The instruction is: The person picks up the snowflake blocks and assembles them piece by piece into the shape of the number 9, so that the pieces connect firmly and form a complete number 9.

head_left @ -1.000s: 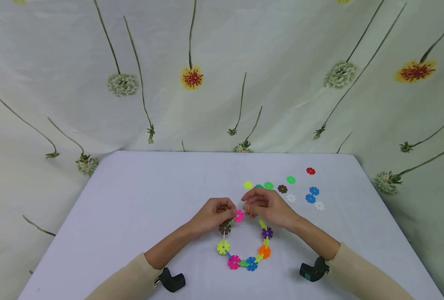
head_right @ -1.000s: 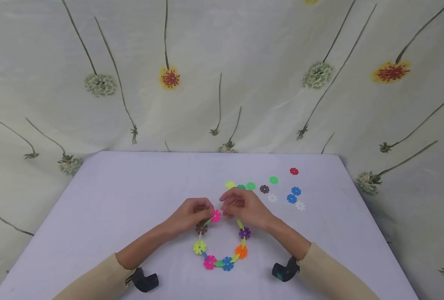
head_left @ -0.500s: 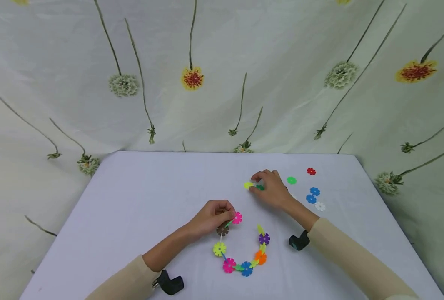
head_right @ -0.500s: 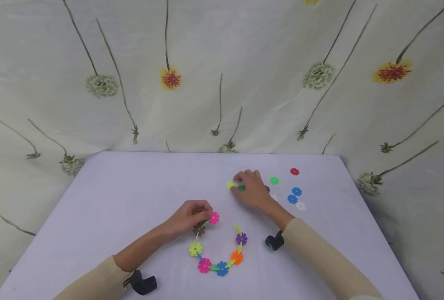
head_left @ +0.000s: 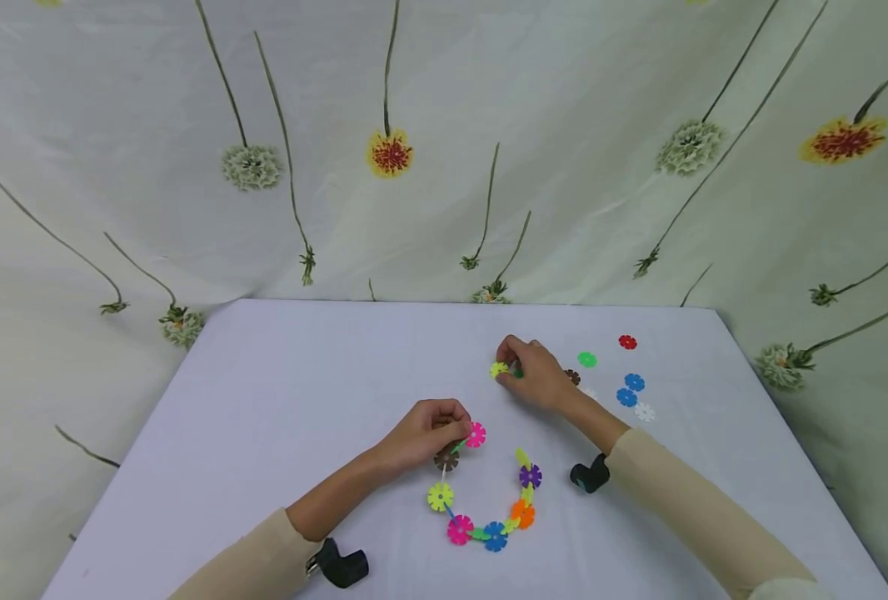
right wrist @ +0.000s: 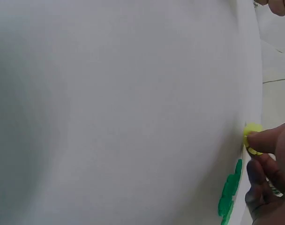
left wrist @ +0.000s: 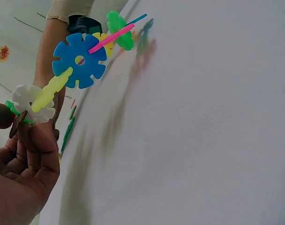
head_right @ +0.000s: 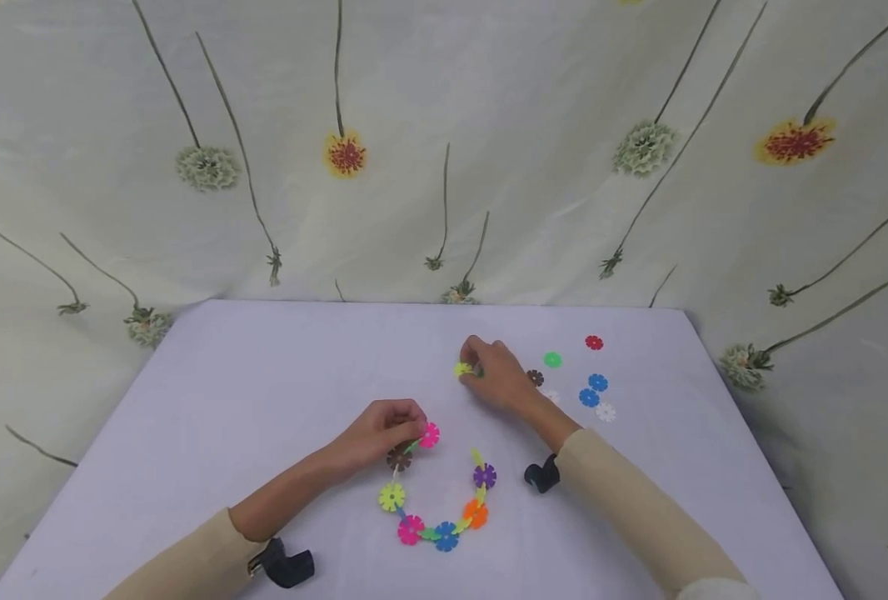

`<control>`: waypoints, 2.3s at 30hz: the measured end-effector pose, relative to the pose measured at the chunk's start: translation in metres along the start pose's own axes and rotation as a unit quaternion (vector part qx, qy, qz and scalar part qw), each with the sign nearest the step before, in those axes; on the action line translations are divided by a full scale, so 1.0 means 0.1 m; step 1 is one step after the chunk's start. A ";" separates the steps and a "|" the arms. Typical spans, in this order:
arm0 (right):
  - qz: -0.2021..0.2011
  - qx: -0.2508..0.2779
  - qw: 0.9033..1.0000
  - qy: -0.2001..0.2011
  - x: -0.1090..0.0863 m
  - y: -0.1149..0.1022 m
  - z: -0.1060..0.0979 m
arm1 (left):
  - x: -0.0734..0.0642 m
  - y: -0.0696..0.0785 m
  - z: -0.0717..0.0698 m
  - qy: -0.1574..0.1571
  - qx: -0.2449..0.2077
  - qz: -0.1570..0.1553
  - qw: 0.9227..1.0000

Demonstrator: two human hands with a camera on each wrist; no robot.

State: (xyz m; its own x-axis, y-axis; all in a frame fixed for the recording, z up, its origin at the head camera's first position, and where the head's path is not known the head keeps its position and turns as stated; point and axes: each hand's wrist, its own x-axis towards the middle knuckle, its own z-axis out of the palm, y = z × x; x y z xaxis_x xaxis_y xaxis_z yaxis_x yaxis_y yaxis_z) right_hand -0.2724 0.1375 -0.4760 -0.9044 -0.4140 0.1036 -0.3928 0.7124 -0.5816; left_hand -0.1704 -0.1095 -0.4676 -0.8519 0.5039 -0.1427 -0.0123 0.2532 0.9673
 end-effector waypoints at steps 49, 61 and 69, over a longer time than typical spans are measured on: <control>-0.125 0.226 0.966 0.024 -1.01 -0.37 0.10 | 0.00 -0.03 0.01 -0.006 0.035 0.010 0.999; -0.124 0.206 0.970 0.021 -1.00 -0.45 0.09 | 0.01 0.00 0.02 -0.013 0.038 0.028 0.999; -0.144 0.195 0.970 -0.009 -0.97 -0.39 -0.04 | 0.01 0.00 0.02 -0.018 0.041 0.036 0.998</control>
State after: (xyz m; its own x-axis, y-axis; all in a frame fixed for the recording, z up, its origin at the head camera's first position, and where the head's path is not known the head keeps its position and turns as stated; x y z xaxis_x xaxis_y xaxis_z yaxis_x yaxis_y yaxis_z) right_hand -0.1697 0.1521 -0.4599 -0.7615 -0.5771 0.2952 -0.5329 0.2980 -0.7920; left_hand -0.1704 -0.1074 -0.4683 -0.8295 0.5525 -0.0817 0.0931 0.2811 0.9551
